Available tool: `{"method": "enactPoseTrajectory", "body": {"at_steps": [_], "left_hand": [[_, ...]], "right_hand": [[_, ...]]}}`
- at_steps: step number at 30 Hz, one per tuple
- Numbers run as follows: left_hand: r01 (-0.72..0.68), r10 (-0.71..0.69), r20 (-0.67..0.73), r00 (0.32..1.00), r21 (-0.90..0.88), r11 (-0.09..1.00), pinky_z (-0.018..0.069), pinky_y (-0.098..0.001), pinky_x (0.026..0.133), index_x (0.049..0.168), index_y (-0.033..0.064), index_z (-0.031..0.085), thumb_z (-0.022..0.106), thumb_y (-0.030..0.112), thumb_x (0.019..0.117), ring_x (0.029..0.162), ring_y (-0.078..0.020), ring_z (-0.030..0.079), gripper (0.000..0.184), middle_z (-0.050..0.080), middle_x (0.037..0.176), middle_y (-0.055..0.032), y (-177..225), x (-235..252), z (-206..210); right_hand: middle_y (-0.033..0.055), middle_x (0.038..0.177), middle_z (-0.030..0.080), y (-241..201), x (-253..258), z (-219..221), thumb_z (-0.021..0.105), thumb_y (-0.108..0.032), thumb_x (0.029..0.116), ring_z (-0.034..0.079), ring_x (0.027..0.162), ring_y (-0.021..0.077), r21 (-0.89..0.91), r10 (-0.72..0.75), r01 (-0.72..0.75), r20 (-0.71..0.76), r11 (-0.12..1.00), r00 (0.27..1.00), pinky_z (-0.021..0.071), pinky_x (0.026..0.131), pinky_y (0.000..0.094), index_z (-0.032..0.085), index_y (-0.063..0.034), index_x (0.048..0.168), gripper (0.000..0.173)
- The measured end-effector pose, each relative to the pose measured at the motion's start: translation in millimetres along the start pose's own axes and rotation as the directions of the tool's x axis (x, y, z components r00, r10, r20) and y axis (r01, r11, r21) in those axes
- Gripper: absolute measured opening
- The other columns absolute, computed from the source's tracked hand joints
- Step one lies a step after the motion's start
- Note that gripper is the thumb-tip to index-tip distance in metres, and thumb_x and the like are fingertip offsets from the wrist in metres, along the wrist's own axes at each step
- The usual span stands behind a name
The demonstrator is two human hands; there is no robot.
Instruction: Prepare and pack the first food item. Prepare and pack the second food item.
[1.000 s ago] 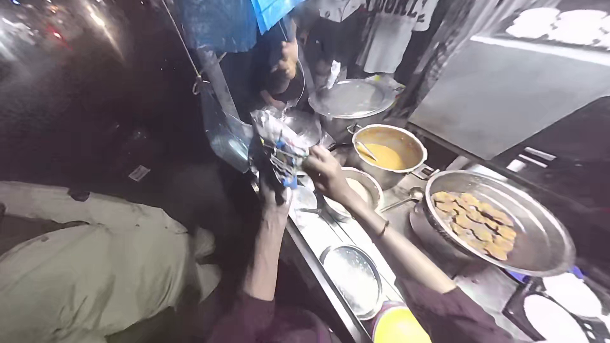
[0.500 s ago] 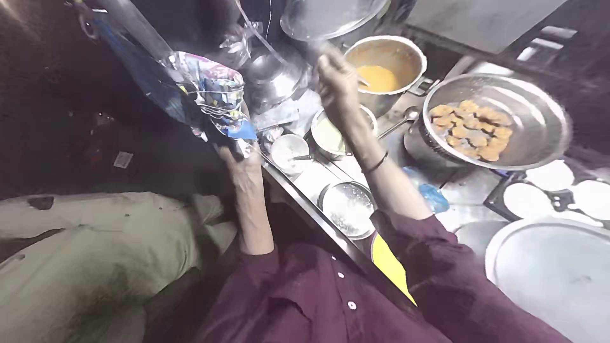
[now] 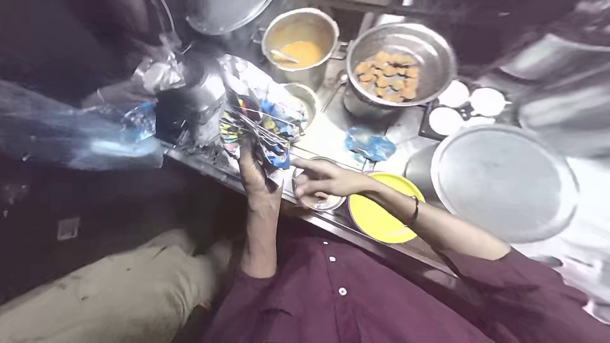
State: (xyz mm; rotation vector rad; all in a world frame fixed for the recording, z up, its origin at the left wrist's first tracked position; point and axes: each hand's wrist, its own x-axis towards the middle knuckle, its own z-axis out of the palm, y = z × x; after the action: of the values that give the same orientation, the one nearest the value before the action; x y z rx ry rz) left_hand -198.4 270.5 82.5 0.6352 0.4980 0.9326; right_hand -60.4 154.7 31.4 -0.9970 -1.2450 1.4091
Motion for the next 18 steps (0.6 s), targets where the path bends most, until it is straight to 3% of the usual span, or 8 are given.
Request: {"method": "enactPoseTrajectory", "body": {"at_steps": [2, 4, 8, 9, 10, 12, 15, 18], "left_hand": [[0.142, -0.141, 0.048, 0.989, -0.018, 0.99, 0.0612, -0.0292, 0.077, 0.11, 0.0172, 0.066, 0.049, 0.035, 0.1068, 0.087, -0.0083, 0.07, 0.025, 0.071, 0.096, 0.0008, -7.4, 2.0, 12.4], [0.237, -0.243, 0.026, 0.97, 0.144, 0.961, 0.059, -0.0265, 0.06, 0.104, 0.0131, 0.065, 0.057, 0.024, 0.1011, 0.067, -0.0078, 0.066, 0.014, 0.067, 0.08, -0.0008, -16.8, -1.3, 22.9], [0.217, -0.364, 0.216, 0.906, 0.5, 0.839, 0.0612, -0.027, 0.076, 0.112, 0.0029, 0.061, 0.069, -0.007, 0.0832, 0.081, -0.0095, 0.07, 0.032, 0.071, 0.089, -0.0035, -55.7, -21.4, 44.5], [0.202, -0.383, 0.259, 0.887, 0.528, 0.825, 0.0609, -0.028, 0.08, 0.114, 0.0008, 0.061, 0.072, -0.01, 0.081, 0.086, -0.0113, 0.07, 0.036, 0.071, 0.093, -0.0053, -71.6, -26.3, 48.6], [0.195, -0.382, 0.272, 0.883, 0.528, 0.826, 0.0611, -0.0309, 0.081, 0.113, -0.0016, 0.063, 0.076, -0.011, 0.0786, 0.087, -0.0147, 0.07, 0.038, 0.071, 0.094, -0.009, -89.9, -29.9, 52.0], [0.184, -0.348, 0.235, 0.908, 0.524, 0.832, 0.0621, -0.0354, 0.079, 0.113, -0.0021, 0.067, 0.081, -0.007, 0.0788, 0.085, -0.0191, 0.071, 0.037, 0.072, 0.095, -0.0126, -123.7, -34.1, 57.7], [0.241, -0.288, 0.041, 0.957, 0.442, 0.864, 0.0617, -0.038, 0.069, 0.118, 0.0025, 0.061, 0.077, 0.0, 0.0868, 0.081, -0.0202, 0.07, 0.035, 0.07, 0.096, -0.0126, -156.7, -38.6, 75.3], [0.354, -0.379, 0.009, 0.925, 0.343, 0.87, 0.0615, -0.0434, 0.08, 0.131, 0.0089, 0.055, 0.064, 0.013, 0.0995, 0.095, -0.0221, 0.07, 0.033, 0.069, 0.109, -0.0117, -165.6, -44.6, 91.6]], "right_hand": [[-0.0065, 0.061, 0.054, 4.8, -37.4, -40.7, 0.051, -0.015, 0.1046, 0.046, 0.049, -0.0013, 0.057, 0.089, -0.084, -0.082, 0.995, 0.993, 0.0383, 0.045, 0.0153, 0.073, -0.0065, 0.102, 0.024], [-0.0074, 0.053, 0.043, -21.6, -72.2, -74.2, 0.046, -0.013, 0.1006, 0.038, 0.042, -0.0011, 0.16, 0.321, -0.291, -0.216, 0.943, 0.922, 0.0309, 0.04, 0.0157, 0.064, -0.0085, 0.079, 0.028], [-0.0023, 0.053, 0.039, -188.3, -81.9, -37.4, 0.043, -0.005, 0.1067, 0.038, 0.042, 0.0028, 0.368, 0.505, -0.371, -0.763, 0.852, 0.403, 0.0358, 0.047, 0.0127, 0.056, -0.0057, 0.077, 0.033], [0.0011, 0.056, 0.044, -192.9, -92.9, -39.5, 0.045, -0.003, 0.106, 0.043, 0.045, 0.0049, 0.213, 0.314, -0.257, -0.828, 0.942, 0.465, 0.0391, 0.051, 0.0149, 0.059, -0.001, 0.08, 0.03], [0.0015, 0.06, 0.05, -157.0, -110.9, -59.6, 0.046, -0.001, 0.1033, 0.045, 0.049, 0.003, -0.167, -0.143, 0.021, -0.763, 0.986, 0.63, 0.0372, 0.047, 0.0156, 0.06, 0.0043, 0.083, 0.025], [-0.0003, 0.072, 0.062, -142.3, -137.7, -60.3, 0.05, -0.02, 0.1075, 0.057, 0.06, 0.0087, -0.706, -0.378, -0.205, -0.574, 0.678, 0.726, 0.0479, 0.054, 0.0283, 0.068, -0.0059, 0.095, 0.026], [0.0005, 0.074, 0.065, -99.3, -164.6, -0.9, 0.052, -0.02, 0.104, 0.065, 0.063, 0.0174, -0.846, -0.399, -0.372, -0.515, 0.383, 0.759, 0.0535, 0.053, 0.0417, 0.069, -0.0127, 0.097, 0.019], [0.0013, 0.072, 0.065, -28.2, -209.3, -7.4, 0.05, -0.017, 0.1076, 0.061, 0.063, 0.0098, -0.596, -0.129, -0.157, -0.408, 0.787, 0.904, 0.052, 0.06, 0.0305, 0.071, -0.0062, 0.1, 0.025]]}}
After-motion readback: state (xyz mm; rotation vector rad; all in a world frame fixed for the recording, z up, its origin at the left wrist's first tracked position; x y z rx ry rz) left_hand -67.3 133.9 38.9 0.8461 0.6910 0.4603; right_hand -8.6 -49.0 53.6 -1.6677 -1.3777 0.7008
